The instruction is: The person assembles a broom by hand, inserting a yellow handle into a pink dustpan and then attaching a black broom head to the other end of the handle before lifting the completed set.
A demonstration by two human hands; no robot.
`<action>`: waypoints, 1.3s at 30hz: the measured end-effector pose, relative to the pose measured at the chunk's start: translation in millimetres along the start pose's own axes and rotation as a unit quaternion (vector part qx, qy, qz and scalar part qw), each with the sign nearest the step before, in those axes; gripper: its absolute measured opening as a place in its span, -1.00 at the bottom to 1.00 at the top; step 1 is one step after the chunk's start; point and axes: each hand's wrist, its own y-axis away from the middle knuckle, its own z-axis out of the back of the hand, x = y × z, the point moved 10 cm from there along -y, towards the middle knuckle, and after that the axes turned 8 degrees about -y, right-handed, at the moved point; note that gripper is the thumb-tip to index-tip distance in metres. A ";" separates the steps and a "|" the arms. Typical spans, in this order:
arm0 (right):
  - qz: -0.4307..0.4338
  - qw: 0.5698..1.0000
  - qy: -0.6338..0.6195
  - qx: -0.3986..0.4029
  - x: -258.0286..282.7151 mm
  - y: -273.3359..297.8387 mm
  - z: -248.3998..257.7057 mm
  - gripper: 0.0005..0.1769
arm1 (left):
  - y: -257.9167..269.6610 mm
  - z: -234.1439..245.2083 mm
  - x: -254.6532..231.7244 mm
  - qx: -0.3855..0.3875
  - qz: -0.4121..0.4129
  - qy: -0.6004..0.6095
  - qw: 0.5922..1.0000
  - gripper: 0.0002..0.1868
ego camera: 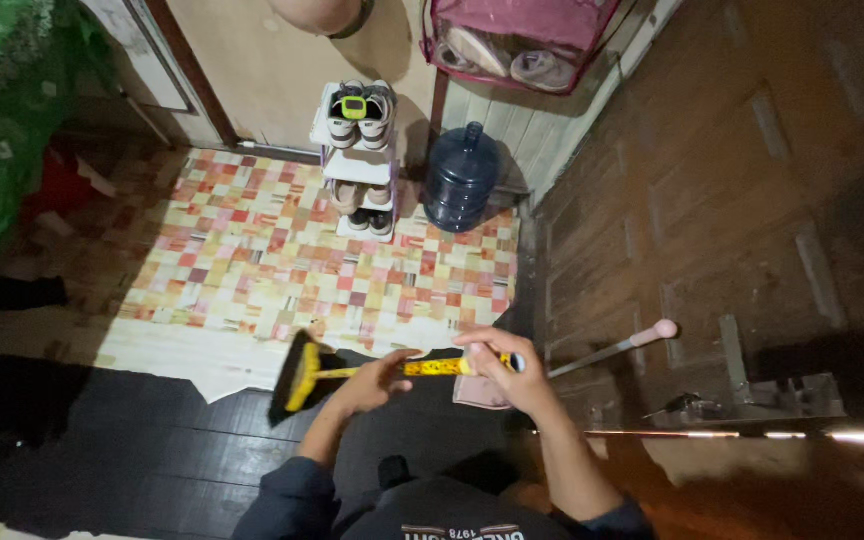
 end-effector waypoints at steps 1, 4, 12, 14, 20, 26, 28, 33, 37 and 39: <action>0.002 1.000 0.011 0.001 13.5 2.9 3.5 -0.78 | -3.3 -11.9 -8.1 0.044 0.024 -0.003 0.999 -0.32; -0.042 0.998 0.023 -0.050 47.6 26.3 29.5 -0.77 | -17.8 -40.4 -71.5 0.096 -0.127 0.263 0.952 -0.33; 0.078 0.984 0.156 -0.033 136.0 68.1 47.6 -0.77 | -45.4 -85.1 -177.3 0.051 -0.253 0.064 0.964 -0.37; 0.089 0.981 0.170 -0.023 143.0 72.7 52.0 -0.77 | -52.5 -98.6 -197.2 0.018 -0.253 -0.008 0.967 -0.48; 0.166 0.976 0.135 -0.034 174.7 92.7 78.7 -0.80 | -43.3 -94.2 -248.5 -0.177 -0.299 -0.106 0.931 -0.63; 0.250 0.968 -0.016 -0.017 195.8 102.4 88.3 -0.83 | -3.7 -44.6 -257.3 -0.227 -0.296 -0.123 0.920 -0.68; 0.276 0.960 -0.047 -0.004 192.5 95.0 85.4 -0.82 | 11.4 -23.5 -247.2 -0.246 -0.281 -0.132 0.918 -0.67; 0.223 0.972 -0.073 0.025 142.7 61.4 66.5 -0.83 | 39.6 29.0 -182.2 -0.302 -0.203 -0.203 0.909 -0.66; 0.063 0.997 -0.037 0.033 56.4 17.2 23.4 -0.77 | 61.9 72.5 -116.1 -0.307 -0.084 -0.238 0.918 -0.69; 0.055 0.996 -0.007 0.065 35.8 -0.6 -16.3 -0.78 | 65.3 83.0 -84.8 -0.234 0.068 -0.240 0.940 -0.71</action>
